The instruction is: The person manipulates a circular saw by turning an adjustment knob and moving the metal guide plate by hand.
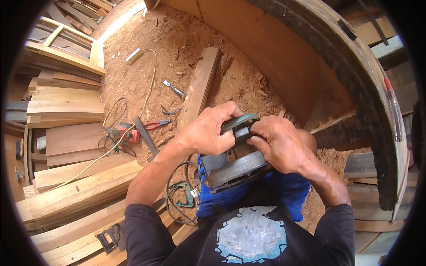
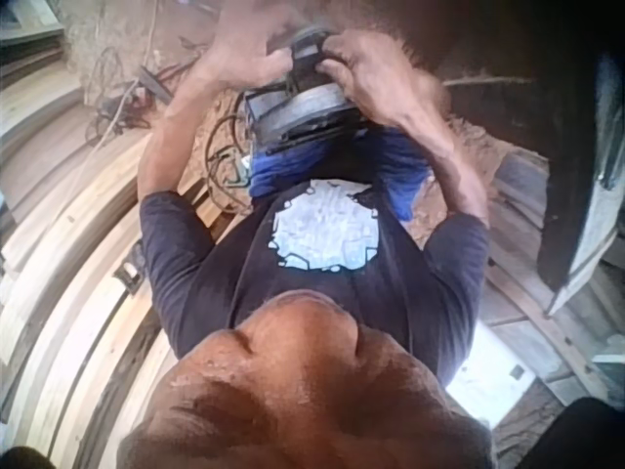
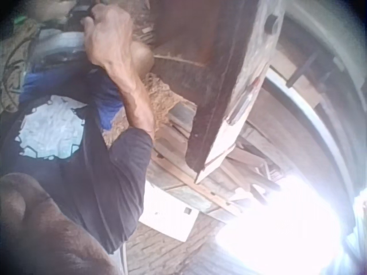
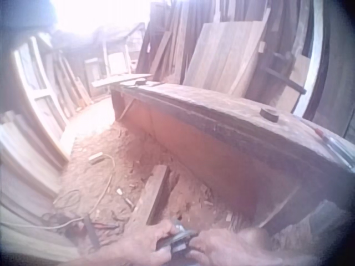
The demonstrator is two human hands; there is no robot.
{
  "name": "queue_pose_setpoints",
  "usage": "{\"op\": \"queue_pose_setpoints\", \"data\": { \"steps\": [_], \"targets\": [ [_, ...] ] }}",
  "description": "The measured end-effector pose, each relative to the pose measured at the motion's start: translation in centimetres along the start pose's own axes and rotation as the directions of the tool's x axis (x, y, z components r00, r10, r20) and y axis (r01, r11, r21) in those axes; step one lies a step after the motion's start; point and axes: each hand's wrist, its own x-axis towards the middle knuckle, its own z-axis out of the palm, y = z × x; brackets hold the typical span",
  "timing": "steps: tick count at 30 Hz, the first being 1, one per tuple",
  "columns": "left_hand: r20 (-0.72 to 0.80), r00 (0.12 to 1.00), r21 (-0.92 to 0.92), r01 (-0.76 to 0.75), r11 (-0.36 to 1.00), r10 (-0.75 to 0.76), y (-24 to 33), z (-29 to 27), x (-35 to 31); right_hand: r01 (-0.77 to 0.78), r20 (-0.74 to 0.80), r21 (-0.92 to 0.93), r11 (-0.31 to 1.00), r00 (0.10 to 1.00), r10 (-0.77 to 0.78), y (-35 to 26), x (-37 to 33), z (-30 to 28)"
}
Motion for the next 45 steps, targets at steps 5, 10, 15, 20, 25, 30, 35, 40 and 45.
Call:
{"op": "queue_pose_setpoints", "data": {
  "steps": [5, 10, 15, 20, 25, 30, 35, 40, 45],
  "targets": [
    [0.049, 0.989, 0.213, -0.149, 0.966, 0.141, 1.2, 0.0, -0.6, 0.022, -0.013, -0.025, 0.999, 1.0, -0.022, -0.7, -0.8, 0.0],
    [-0.015, 0.993, 0.309, -0.108, 0.945, 0.119, 1.7, 0.4, -1.1, -0.017, -0.015, 0.009, 1.0, 1.0, 0.017, -0.8, -0.7, 0.3],
    [0.001, 0.985, 0.313, -0.162, 0.936, 0.171, 2.0, 0.1, -1.5, 0.032, 0.016, 0.001, 0.999, 0.999, -0.032, -0.8, -1.0, 0.0],
    [-0.108, 0.978, 0.321, -0.136, 0.937, 0.179, 2.9, 1.6, -2.4, 0.052, -0.014, 0.006, 0.999, 0.999, -0.052, -0.8, -1.5, 0.2],
    [-0.124, 0.985, 0.32, -0.077, 0.944, 0.122, 3.3, 1.8, -2.9, 0.08, -0.039, 0.0, 0.997, 0.996, -0.08, -0.7, -1.8, 0.7],
    [-0.145, 0.972, 0.298, -0.136, 0.945, 0.186, 2.5, 2.1, -3.1, 0.098, -0.046, 0.022, 0.995, 0.994, -0.097, -1.1, -2.2, 1.1],
    [-0.132, 0.956, 0.279, -0.217, 0.935, 0.262, 2.1, 2.3, -3.3, 0.089, -0.037, 0.038, 0.995, 0.995, -0.088, -1.6, -2.7, 1.5],
    [-0.112, 0.98, 0.261, -0.129, 0.957, 0.163, 2.5, 2.1, -3.9, 0.082, -0.1, 0.109, 0.991, 0.992, -0.071, -1.7, -3.2, 2.4],
    [-0.106, 0.973, 0.283, -0.17, 0.944, 0.207, 2.0, 2.1, -4.1, 0.112, -0.176, 0.15, 0.982, 0.981, -0.085, -1.8, -3.2, 2.8]
  ]
}}
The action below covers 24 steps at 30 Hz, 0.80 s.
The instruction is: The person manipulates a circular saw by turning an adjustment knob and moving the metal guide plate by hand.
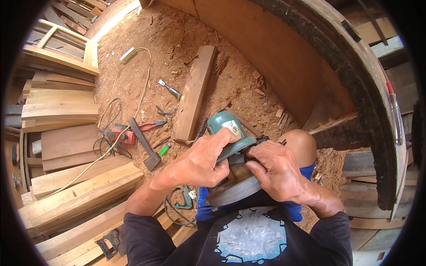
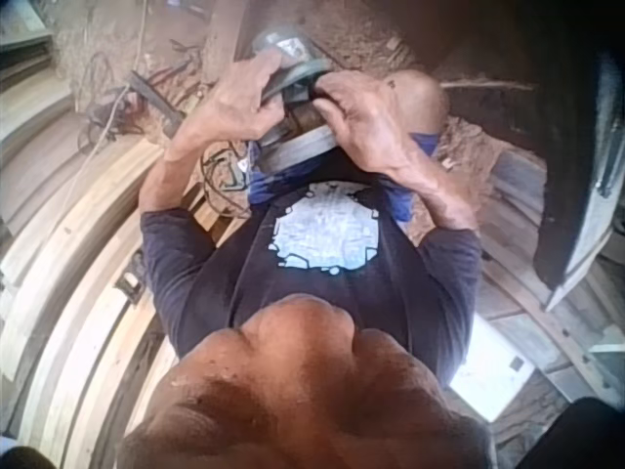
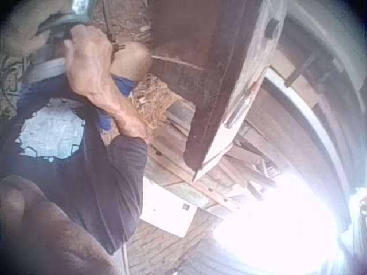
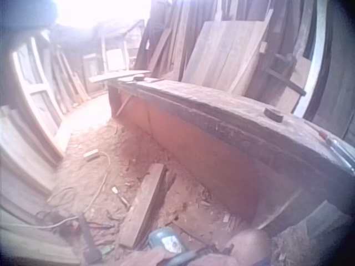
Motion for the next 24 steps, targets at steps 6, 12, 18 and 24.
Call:
{"op": "queue_pose_setpoints", "data": {
  "steps": [6, 12, 18, 24],
  "targets": [
    [-0.011, 1.0, 0.015, -0.023, 1.0, 0.023, -0.31, 0.25, -0.31, 0.05, 0.023, -0.047, 0.998, 0.999, -0.049, -0.64, 0.17, -0.39],
    [-0.004, 1.0, 0.004, -0.031, 1.0, 0.031, -0.34, 0.16, -0.23, 0.069, 0.042, -0.066, 0.995, 0.997, -0.066, -0.59, 0.41, -0.36],
    [0.002, 0.998, -0.029, 0.057, 0.998, -0.057, 0.06, -0.26, 0.05, 0.08, 0.007, -0.086, 0.993, 0.997, -0.08, -0.37, 0.58, -0.19],
    [-0.008, 1.0, 0.0, 0.009, 1.0, -0.009, 0.17, -0.17, -0.07, 0.106, 0.009, -0.096, 0.99, 0.994, -0.106, -0.83, 0.49, -0.36]
  ]
}}
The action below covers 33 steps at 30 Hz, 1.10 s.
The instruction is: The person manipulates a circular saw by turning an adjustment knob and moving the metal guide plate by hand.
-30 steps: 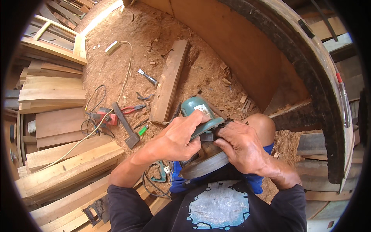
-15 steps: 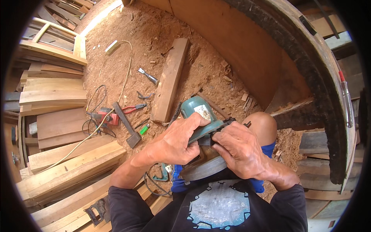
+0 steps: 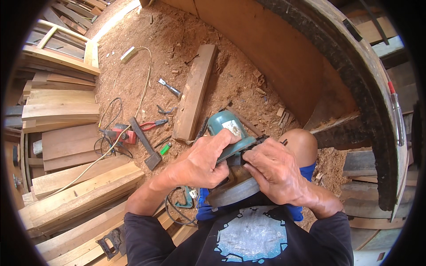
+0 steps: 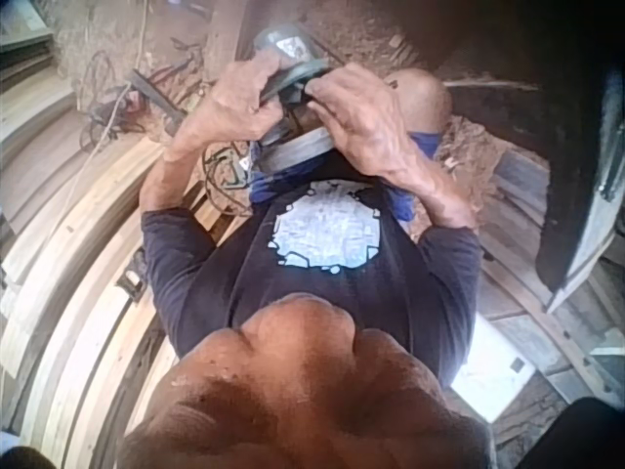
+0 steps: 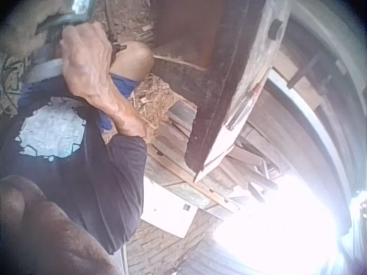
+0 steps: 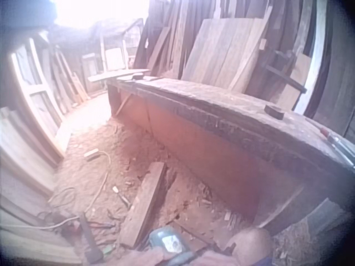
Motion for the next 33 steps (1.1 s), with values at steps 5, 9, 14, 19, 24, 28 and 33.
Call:
{"op": "queue_pose_setpoints", "data": {
  "steps": [5, 9, 14, 19, 24, 28, 33],
  "targets": [
    [0.038, 0.999, -0.029, 0.002, 1.0, -0.001, 0.2, -0.1, -0.3, 0.038, 0.001, 0.001, 0.999, 0.999, -0.038, 0.0, -0.2, 0.0],
    [-0.002, 0.995, 0.012, -0.095, 0.995, 0.095, 0.2, 0.1, -0.6, 0.042, 0.008, 0.02, 0.999, 0.999, -0.042, -0.2, -0.1, -0.2],
    [0.023, 0.998, 0.041, -0.053, 0.998, 0.052, 0.2, 0.5, -0.1, 0.022, -0.016, 0.01, 1.0, 1.0, -0.022, 0.2, -0.1, -0.2],
    [0.053, 0.998, 0.068, -0.036, 0.997, 0.032, 0.6, 0.2, 0.2, 0.016, -0.035, 0.015, 1.0, 0.999, -0.016, 0.5, 0.0, 0.0],
    [0.038, 0.999, 0.028, -0.013, 1.0, 0.012, 0.3, 0.5, 0.5, 0.022, -0.055, 0.026, 0.999, 0.998, -0.02, 0.9, 0.3, 0.1],
    [0.019, 0.999, -0.01, 0.033, 0.999, -0.033, 0.9, 0.3, 0.4, -0.032, -0.069, 0.066, 0.997, 0.997, 0.037, 0.6, 0.2, 0.0],
    [0.015, 1.0, 0.003, 0.027, 1.0, -0.028, 1.1, 0.2, 0.2, -0.263, -0.092, 0.002, 0.965, 0.961, 0.262, -0.3, -0.4, -0.1]
  ]
}}
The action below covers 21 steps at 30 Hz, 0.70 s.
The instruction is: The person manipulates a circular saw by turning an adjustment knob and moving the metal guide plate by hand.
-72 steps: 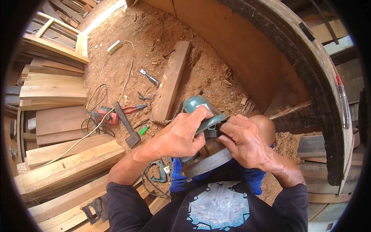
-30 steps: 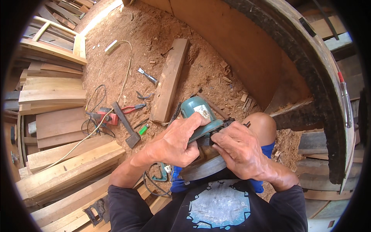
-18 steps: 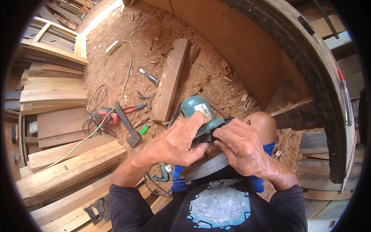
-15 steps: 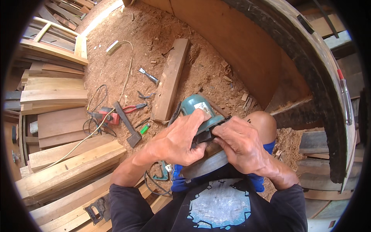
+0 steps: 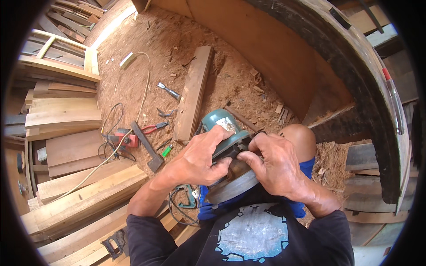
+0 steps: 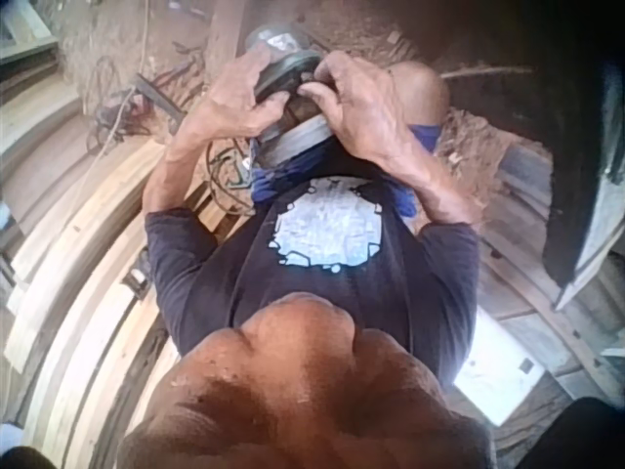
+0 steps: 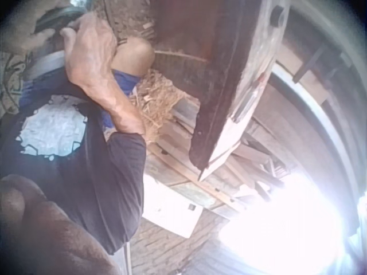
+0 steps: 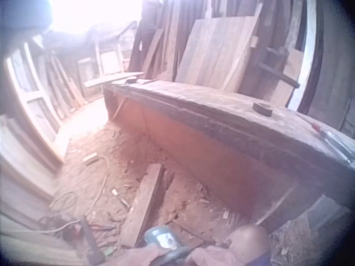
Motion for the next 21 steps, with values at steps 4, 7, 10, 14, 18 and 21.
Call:
{"op": "queue_pose_setpoints", "data": {
  "steps": [4, 7, 10, 14, 18, 21],
  "targets": [
    [-0.029, 0.999, 0.057, 0.017, 0.998, -0.015, -0.4, 0.4, -0.8, -0.094, 0.054, -0.027, 0.995, 0.994, 0.096, 0.0, -0.7, 0.4],
    [-0.041, 0.999, 0.029, -0.021, 0.999, 0.022, -0.6, 0.5, -1.0, -0.048, 0.045, 0.064, 0.997, 0.998, 0.045, 0.2, -0.7, 0.7],
    [-0.024, 0.998, 0.096, -0.054, 0.994, 0.056, -0.7, 0.3, -1.6, -0.047, 0.077, 0.141, 0.989, 0.996, 0.037, 0.1, -0.8, 0.9],
    [-0.045, 0.994, 0.041, -0.102, 0.994, 0.104, -0.3, 0.2, -1.5, 0.01, 0.018, 0.235, 0.972, 1.0, -0.014, -0.1, -1.1, 1.5],
    [-0.042, 0.994, 0.034, -0.096, 0.995, 0.097, -0.4, 0.1, -1.5, 0.095, -0.001, 0.263, 0.96, 0.995, -0.099, 0.1, -0.8, 1.6],
    [-0.039, 0.995, 0.032, -0.088, 0.996, 0.09, -1.0, 0.3, -1.7, 0.184, -0.046, 0.241, 0.953, 0.983, -0.179, 0.2, -0.6, 1.8]
  ]
}}
